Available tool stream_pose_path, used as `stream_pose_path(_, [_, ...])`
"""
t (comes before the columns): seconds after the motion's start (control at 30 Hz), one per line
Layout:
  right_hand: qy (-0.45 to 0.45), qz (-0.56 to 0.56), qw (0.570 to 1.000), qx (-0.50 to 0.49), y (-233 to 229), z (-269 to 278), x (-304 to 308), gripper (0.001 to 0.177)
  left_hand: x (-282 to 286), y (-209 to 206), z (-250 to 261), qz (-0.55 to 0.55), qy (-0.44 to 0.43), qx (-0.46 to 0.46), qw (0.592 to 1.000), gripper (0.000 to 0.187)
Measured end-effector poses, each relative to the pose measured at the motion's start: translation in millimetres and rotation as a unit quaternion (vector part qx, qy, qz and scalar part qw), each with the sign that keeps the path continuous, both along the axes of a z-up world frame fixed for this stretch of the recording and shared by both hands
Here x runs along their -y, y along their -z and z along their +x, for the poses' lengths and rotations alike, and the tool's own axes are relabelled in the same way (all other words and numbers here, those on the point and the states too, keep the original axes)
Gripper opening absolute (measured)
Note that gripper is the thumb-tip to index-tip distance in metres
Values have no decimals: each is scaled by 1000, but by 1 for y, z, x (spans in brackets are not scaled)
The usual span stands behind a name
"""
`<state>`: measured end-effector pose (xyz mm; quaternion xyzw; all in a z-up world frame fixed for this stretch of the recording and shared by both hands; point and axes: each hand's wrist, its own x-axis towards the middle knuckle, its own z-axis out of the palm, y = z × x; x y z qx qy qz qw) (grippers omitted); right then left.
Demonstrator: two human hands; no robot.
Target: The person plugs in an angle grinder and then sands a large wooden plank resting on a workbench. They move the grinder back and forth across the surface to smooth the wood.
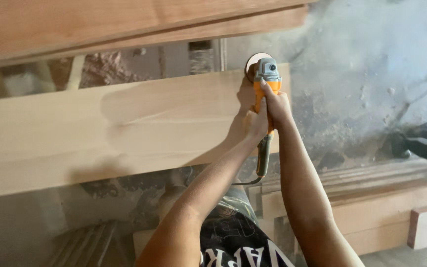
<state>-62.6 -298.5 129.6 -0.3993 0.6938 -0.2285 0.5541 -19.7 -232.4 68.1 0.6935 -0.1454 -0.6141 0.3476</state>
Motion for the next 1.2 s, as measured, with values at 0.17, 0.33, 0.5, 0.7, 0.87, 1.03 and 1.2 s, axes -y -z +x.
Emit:
stream_pose_path(0.17, [-26, 15, 1000, -5, 2, 50, -15, 49, -17, -13, 55, -15, -25, -6, 1000, 79])
stream_pose_path(0.33, [-39, 17, 999, 14, 7, 97, -37, 47, -41, -13, 102, 1, -37, -22, 999, 77])
stream_pose_path(0.5, [-74, 21, 997, -20, 20, 140, -56, 48, -62, -3, 140, -5, -71, 1, 997, 76])
stream_pose_path(0.7, [-95, 22, 995, -5, 32, 197, -80, 46, -89, 35, 183, 6, -86, 10, 996, 72])
stream_pose_path(0.87, [-139, 3, 990, -33, 41, 245, -97, 50, -101, 78, 205, -65, -202, 26, 977, 70])
stream_pose_path(1.03, [-182, 1, 982, -45, 49, 293, -117, 55, -130, 105, 248, -58, -146, 40, 987, 66])
stream_pose_path(1.2, [-274, 20, 945, -175, 47, 343, -135, 70, -156, 112, 290, -148, -276, -90, 945, 65])
